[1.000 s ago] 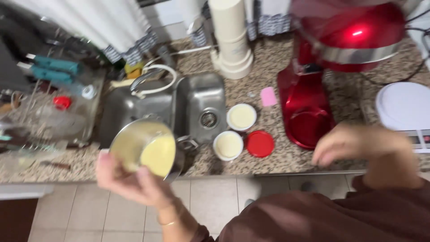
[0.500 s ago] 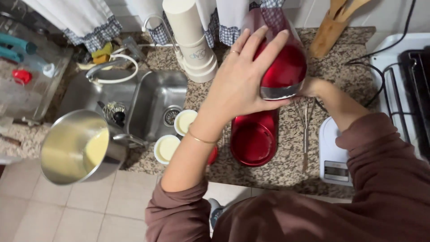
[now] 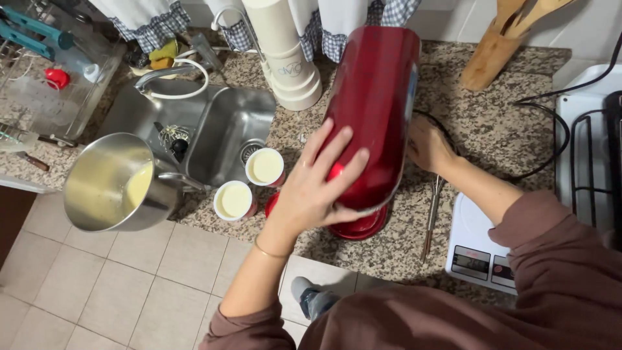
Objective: Preparing a mixture by hand-whisking ingredients and washing tools in a kitchen.
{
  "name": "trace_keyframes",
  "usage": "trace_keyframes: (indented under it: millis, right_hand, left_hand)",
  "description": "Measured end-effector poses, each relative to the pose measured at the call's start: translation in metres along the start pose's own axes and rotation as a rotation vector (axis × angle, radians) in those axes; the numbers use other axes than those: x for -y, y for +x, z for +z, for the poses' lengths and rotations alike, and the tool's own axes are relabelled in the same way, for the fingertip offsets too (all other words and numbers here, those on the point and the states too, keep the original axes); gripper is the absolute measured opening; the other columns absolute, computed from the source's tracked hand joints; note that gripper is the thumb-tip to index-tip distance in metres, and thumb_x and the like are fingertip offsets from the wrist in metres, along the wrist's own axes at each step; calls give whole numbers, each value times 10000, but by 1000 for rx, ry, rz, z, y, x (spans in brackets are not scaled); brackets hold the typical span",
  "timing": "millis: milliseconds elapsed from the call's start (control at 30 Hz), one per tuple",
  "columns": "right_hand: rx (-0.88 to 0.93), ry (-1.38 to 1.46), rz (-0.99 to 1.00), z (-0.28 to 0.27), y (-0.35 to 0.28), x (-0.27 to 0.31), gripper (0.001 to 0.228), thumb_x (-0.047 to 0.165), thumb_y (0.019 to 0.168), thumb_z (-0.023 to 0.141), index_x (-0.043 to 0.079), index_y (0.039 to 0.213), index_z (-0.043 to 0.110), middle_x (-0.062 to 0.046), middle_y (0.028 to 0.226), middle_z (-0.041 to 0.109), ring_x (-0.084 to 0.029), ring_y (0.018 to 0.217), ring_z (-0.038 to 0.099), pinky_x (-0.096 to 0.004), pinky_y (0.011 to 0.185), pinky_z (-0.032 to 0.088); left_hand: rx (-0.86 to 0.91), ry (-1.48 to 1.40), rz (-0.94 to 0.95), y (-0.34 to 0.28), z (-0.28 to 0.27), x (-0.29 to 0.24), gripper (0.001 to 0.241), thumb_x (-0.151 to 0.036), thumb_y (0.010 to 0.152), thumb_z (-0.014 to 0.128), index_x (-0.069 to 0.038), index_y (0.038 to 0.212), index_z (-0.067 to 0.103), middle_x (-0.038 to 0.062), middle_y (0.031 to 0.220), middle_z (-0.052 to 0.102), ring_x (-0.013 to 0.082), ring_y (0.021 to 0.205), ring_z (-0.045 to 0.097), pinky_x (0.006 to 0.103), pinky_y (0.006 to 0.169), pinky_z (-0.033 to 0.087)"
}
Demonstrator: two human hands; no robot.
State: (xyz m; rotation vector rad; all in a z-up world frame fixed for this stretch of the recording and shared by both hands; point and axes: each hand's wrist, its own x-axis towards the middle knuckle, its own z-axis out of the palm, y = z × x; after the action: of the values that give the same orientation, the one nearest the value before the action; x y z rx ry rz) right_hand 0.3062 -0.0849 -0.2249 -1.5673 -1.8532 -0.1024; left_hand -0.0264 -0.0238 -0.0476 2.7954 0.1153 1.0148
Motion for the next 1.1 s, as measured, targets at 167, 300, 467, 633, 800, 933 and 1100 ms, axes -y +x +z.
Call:
trace_keyframes:
  millis: [167, 300, 467, 633, 800, 933, 1100]
  right_hand:
    - [78, 74, 139, 8, 3, -8, 475, -6, 783, 726, -10, 1250, 643, -216, 1027, 666, -431, 981, 619, -485, 843, 538]
    - [256, 863, 568, 31, -6, -57, 284, 120, 930, 680, 33, 1196, 629, -68, 1020, 710, -203, 896, 665, -362, 758, 552]
    - [1, 424, 787, -95, 20, -129, 117, 167, 963, 718, 62, 919, 689, -123, 790, 679, -179, 631, 617, -374, 551, 502]
    - [-925, -693, 403, -186, -12, -289, 411, 34, 909, 791, -12, 1218, 524, -135, 1153, 594, -307, 1035, 615, -453, 904, 488]
    - [-744, -19, 595, -202, -17, -358, 192, 173, 1102, 588, -1, 1159, 530, -92, 1037, 585, -206, 871, 597, -356, 783, 540]
    - [-726, 493, 647, -201, -37, -372, 261, 195, 1245, 512, 58, 1030, 567, 36, 886, 562, -77, 698, 455, -250, 609, 354]
    - [-598, -57, 479, -233, -78, -216, 322, 153, 1248, 377, 16, 1001, 533, -21, 889, 521, -105, 756, 445, -273, 701, 393]
  left_hand:
    - [-38, 26, 9, -31, 21, 1, 766, -493, 819, 859, -142, 1427, 551, 234, 1547, 442, 531, 1467, 379, 653, 1218, 381]
    - [-26, 23, 3, -31, 19, 0, 776, -488, 773, 875, -137, 1396, 575, 231, 1526, 462, 531, 1446, 395, 652, 1208, 376]
    - [-27, 23, -37, -34, 24, -2, 774, -524, 782, 885, -149, 1384, 575, 222, 1537, 466, 529, 1469, 382, 604, 1211, 403]
    - [-34, -28, -60, -31, 18, -7, 1022, -727, 641, 816, -160, 1434, 507, 232, 1530, 434, 531, 1461, 352, 626, 1186, 369]
    - [-25, -28, -89, -36, 18, -8, 1044, -764, 658, 795, -183, 1471, 491, 234, 1564, 404, 523, 1480, 332, 624, 1208, 333]
    - [-8, -14, -83, -36, 18, -8, 1045, -771, 663, 789, -193, 1480, 488, 225, 1589, 381, 504, 1501, 315, 689, 1226, 250]
    - [-34, 192, -96, -38, 19, -18, 1006, -792, 708, 700, -138, 1452, 526, 229, 1565, 397, 503, 1455, 313, 719, 1151, 208]
